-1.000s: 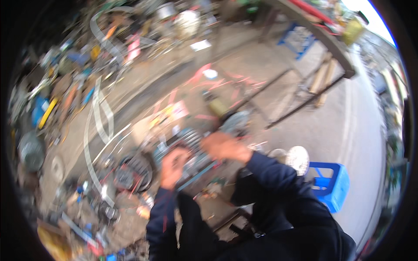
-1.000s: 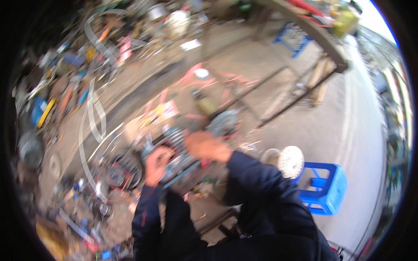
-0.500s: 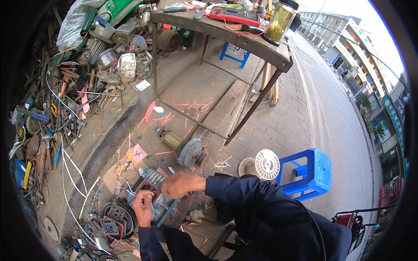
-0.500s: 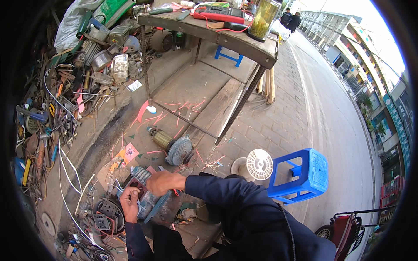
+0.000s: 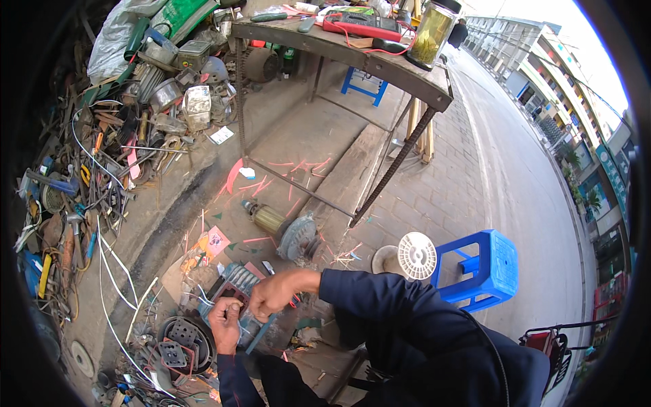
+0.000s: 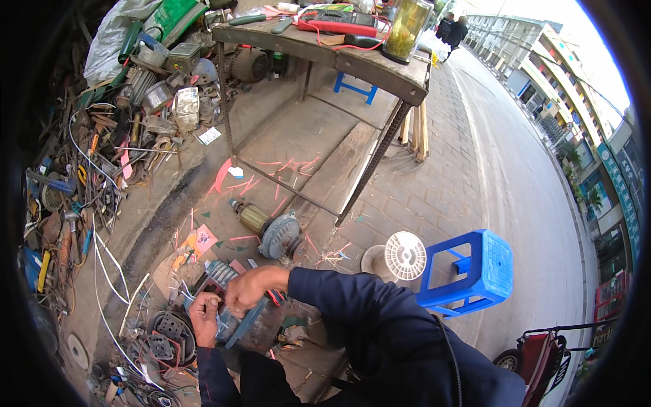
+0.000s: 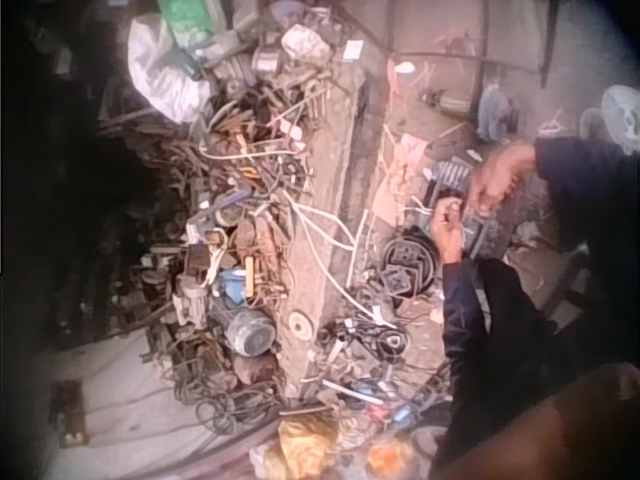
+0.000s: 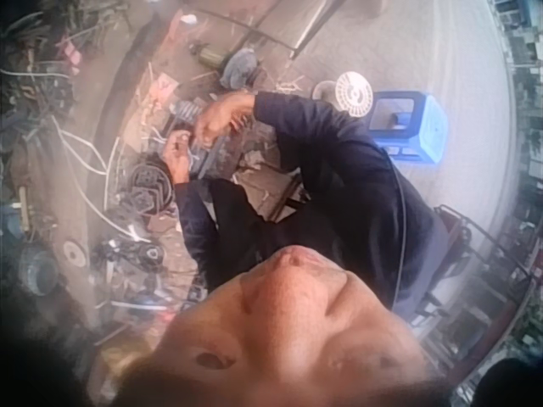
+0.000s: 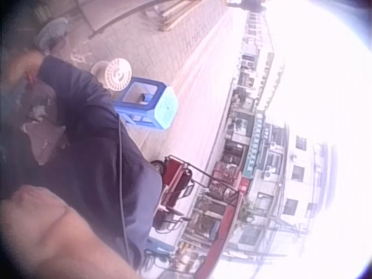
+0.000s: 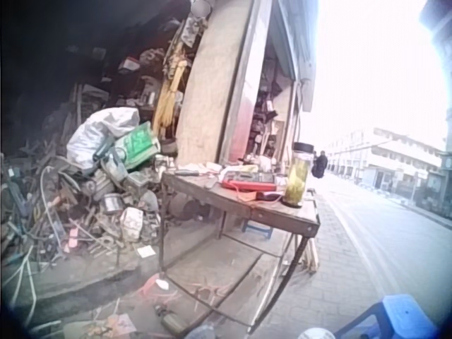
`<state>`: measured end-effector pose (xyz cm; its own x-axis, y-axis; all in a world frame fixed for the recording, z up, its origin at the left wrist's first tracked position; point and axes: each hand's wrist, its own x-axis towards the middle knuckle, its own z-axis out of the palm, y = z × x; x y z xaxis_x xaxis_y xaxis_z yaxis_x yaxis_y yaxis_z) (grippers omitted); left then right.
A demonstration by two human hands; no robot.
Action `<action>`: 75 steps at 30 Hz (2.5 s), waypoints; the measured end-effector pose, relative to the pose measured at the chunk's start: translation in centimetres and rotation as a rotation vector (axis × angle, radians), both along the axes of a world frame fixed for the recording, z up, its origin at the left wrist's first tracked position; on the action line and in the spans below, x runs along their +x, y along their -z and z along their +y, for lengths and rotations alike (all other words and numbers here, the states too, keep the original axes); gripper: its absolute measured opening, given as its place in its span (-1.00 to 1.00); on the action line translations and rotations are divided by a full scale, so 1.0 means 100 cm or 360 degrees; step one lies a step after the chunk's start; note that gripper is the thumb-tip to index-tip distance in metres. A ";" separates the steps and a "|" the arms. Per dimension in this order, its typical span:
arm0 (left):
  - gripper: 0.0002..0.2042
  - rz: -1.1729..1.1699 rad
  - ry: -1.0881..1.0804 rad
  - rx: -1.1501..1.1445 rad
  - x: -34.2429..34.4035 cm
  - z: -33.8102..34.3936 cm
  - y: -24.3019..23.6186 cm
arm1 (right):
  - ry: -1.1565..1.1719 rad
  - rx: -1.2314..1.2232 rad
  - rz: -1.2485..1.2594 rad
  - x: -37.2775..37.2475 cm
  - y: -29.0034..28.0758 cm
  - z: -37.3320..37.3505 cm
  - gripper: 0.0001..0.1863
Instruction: The person sits at a cluttered outdoor workbench and repairs an electrical component by stripping and twisting wires, then uses shears to trim a metal plate. The person handles wires, a motor-like housing, and a metal plate, using shears to cut the plate.
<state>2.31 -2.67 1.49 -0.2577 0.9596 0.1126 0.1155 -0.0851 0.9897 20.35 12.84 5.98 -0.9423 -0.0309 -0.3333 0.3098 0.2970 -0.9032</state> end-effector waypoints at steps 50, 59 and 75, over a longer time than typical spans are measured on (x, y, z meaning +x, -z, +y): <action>-0.79 0.0537 -0.0526 -0.0569 -0.049 0.054 -0.014 | 0.0921 0.0957 0.0594 -0.020 -0.023 -0.025 -0.83; -0.83 -0.0256 -0.0689 -0.0270 -0.052 0.007 -0.033 | 0.0556 0.0704 0.0111 -0.024 -0.024 -0.067 -0.78; -0.85 0.0304 0.0180 -0.0216 0.003 -0.012 -0.024 | 0.0650 0.0408 -0.0007 0.020 -0.032 -0.024 -0.85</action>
<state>2.59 -3.87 3.89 -0.1342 0.9908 0.0169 0.2985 0.0241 0.9541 22.40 10.40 9.18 -0.8589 0.4250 -0.2858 0.4510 0.3631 -0.8153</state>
